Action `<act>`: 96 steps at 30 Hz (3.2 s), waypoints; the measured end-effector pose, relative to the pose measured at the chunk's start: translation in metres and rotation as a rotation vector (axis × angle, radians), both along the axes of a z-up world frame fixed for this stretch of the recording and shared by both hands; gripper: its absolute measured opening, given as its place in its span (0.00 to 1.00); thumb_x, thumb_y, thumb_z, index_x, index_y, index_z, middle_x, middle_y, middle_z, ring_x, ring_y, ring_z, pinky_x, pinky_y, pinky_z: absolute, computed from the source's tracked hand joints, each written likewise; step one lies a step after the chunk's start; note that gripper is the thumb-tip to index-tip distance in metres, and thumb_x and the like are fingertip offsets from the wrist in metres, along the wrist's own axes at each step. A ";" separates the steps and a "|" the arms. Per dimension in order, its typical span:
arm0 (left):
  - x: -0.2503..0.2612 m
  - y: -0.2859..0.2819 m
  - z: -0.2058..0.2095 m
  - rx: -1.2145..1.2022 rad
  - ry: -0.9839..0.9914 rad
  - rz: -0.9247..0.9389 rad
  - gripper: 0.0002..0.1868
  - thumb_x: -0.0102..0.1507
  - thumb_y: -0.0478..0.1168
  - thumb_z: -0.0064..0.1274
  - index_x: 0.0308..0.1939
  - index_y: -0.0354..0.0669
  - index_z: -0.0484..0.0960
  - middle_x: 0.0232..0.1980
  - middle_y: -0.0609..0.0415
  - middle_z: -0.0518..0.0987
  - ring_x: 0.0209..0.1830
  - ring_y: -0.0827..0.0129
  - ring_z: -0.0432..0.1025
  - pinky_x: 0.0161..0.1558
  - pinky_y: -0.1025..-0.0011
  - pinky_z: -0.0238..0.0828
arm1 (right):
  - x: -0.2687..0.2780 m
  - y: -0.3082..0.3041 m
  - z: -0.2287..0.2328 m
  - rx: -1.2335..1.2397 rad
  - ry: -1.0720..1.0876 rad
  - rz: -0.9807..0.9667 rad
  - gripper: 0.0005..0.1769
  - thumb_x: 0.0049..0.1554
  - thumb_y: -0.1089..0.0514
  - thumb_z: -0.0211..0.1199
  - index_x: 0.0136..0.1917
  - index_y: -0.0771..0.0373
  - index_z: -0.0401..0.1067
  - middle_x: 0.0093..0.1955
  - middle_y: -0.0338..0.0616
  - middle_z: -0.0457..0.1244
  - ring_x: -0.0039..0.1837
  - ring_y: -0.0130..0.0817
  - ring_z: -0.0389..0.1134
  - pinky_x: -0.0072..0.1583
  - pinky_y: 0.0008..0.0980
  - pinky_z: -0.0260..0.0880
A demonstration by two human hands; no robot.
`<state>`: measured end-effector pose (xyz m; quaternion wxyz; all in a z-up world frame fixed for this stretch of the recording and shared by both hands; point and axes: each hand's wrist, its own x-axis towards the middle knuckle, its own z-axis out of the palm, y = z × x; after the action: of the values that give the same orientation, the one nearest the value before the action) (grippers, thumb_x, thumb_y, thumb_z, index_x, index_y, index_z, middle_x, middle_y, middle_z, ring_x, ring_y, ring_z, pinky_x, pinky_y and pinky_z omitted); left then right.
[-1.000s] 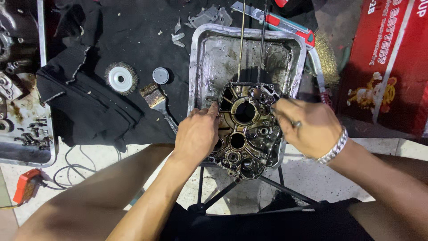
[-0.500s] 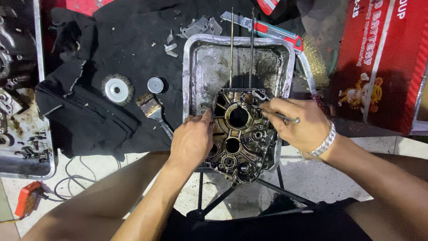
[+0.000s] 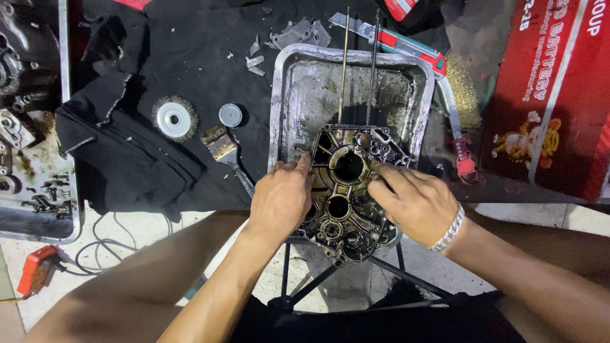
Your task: The person scrubs a disassembled engine cylinder head with a brush and applies liquid from a bottle to the part. They continue scrubbing and wiping the component while seated at a low workbench.
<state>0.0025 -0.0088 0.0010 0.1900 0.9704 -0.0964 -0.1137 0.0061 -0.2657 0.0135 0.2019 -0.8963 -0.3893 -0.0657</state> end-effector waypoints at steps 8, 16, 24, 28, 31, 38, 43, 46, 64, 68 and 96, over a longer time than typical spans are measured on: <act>-0.001 0.000 0.001 -0.003 0.014 0.006 0.22 0.62 0.34 0.47 0.60 0.32 0.78 0.46 0.36 0.83 0.46 0.42 0.77 0.46 0.51 0.76 | -0.003 -0.002 0.001 0.015 0.015 -0.012 0.16 0.45 0.63 0.65 0.48 0.62 0.69 0.59 0.56 0.67 0.52 0.48 0.73 0.53 0.41 0.75; -0.001 0.000 0.002 -0.020 -0.004 0.003 0.21 0.61 0.35 0.49 0.59 0.32 0.78 0.45 0.36 0.83 0.46 0.40 0.77 0.46 0.51 0.75 | 0.017 -0.008 -0.002 0.004 0.371 -0.204 0.03 0.59 0.64 0.60 0.48 0.62 0.71 0.39 0.48 0.70 0.34 0.44 0.71 0.37 0.42 0.72; 0.000 -0.001 0.005 -0.015 0.015 0.010 0.21 0.63 0.36 0.49 0.59 0.32 0.78 0.45 0.36 0.83 0.47 0.41 0.77 0.46 0.51 0.75 | 0.027 -0.013 0.009 0.331 0.497 -0.232 0.09 0.58 0.64 0.61 0.52 0.65 0.75 0.49 0.50 0.72 0.48 0.41 0.77 0.49 0.32 0.77; 0.001 -0.002 0.006 -0.031 0.002 0.011 0.21 0.64 0.38 0.49 0.59 0.31 0.78 0.47 0.37 0.83 0.48 0.40 0.76 0.47 0.51 0.74 | 0.028 -0.017 -0.001 0.433 0.462 -0.234 0.05 0.59 0.63 0.65 0.50 0.64 0.73 0.53 0.46 0.73 0.53 0.35 0.78 0.53 0.29 0.78; 0.002 -0.002 0.009 -0.031 0.019 0.012 0.21 0.64 0.38 0.49 0.59 0.31 0.77 0.48 0.37 0.83 0.48 0.41 0.76 0.48 0.51 0.74 | 0.041 -0.020 0.003 0.337 0.587 -0.307 0.08 0.54 0.64 0.68 0.49 0.63 0.78 0.46 0.44 0.74 0.48 0.33 0.78 0.49 0.30 0.76; 0.004 -0.004 0.014 -0.036 0.032 0.014 0.21 0.64 0.36 0.49 0.60 0.31 0.77 0.49 0.37 0.82 0.48 0.41 0.76 0.47 0.51 0.74 | 0.042 -0.017 -0.003 0.457 0.622 -0.301 0.05 0.55 0.64 0.67 0.46 0.64 0.74 0.47 0.43 0.74 0.48 0.32 0.78 0.46 0.29 0.77; 0.004 -0.006 0.015 -0.015 0.016 0.003 0.21 0.64 0.37 0.49 0.60 0.31 0.78 0.49 0.37 0.83 0.48 0.41 0.75 0.48 0.51 0.74 | 0.045 -0.020 -0.001 0.400 0.613 -0.275 0.07 0.54 0.61 0.70 0.46 0.62 0.76 0.42 0.45 0.74 0.45 0.35 0.78 0.46 0.31 0.76; 0.004 -0.006 0.015 -0.032 0.015 0.004 0.20 0.64 0.37 0.50 0.59 0.31 0.78 0.49 0.38 0.83 0.48 0.42 0.75 0.48 0.52 0.74 | 0.046 -0.019 0.001 0.344 0.678 -0.328 0.09 0.54 0.60 0.70 0.47 0.63 0.76 0.41 0.48 0.73 0.42 0.40 0.77 0.43 0.35 0.73; 0.005 -0.008 0.018 0.032 0.096 0.046 0.21 0.65 0.40 0.50 0.60 0.35 0.78 0.46 0.36 0.82 0.48 0.43 0.76 0.48 0.51 0.74 | 0.046 -0.030 0.003 0.327 0.693 -0.251 0.08 0.53 0.64 0.67 0.40 0.66 0.68 0.43 0.45 0.74 0.46 0.36 0.78 0.43 0.33 0.76; 0.005 -0.008 0.018 0.026 0.075 0.017 0.20 0.64 0.39 0.50 0.58 0.34 0.78 0.45 0.36 0.82 0.48 0.42 0.75 0.47 0.50 0.74 | 0.055 -0.023 0.021 0.091 0.857 -0.314 0.03 0.55 0.63 0.64 0.42 0.61 0.70 0.36 0.46 0.72 0.37 0.38 0.77 0.40 0.38 0.74; 0.001 -0.003 0.006 0.008 0.026 -0.010 0.22 0.64 0.37 0.49 0.60 0.29 0.76 0.47 0.37 0.83 0.48 0.43 0.76 0.47 0.52 0.75 | 0.058 -0.002 0.019 0.351 0.528 -0.194 0.07 0.54 0.63 0.66 0.47 0.64 0.72 0.41 0.49 0.72 0.46 0.45 0.76 0.46 0.39 0.74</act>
<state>0.0036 -0.0116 0.0066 0.1866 0.9691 -0.0985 -0.1277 0.0645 -0.2675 0.0321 0.4398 -0.8669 -0.2192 0.0838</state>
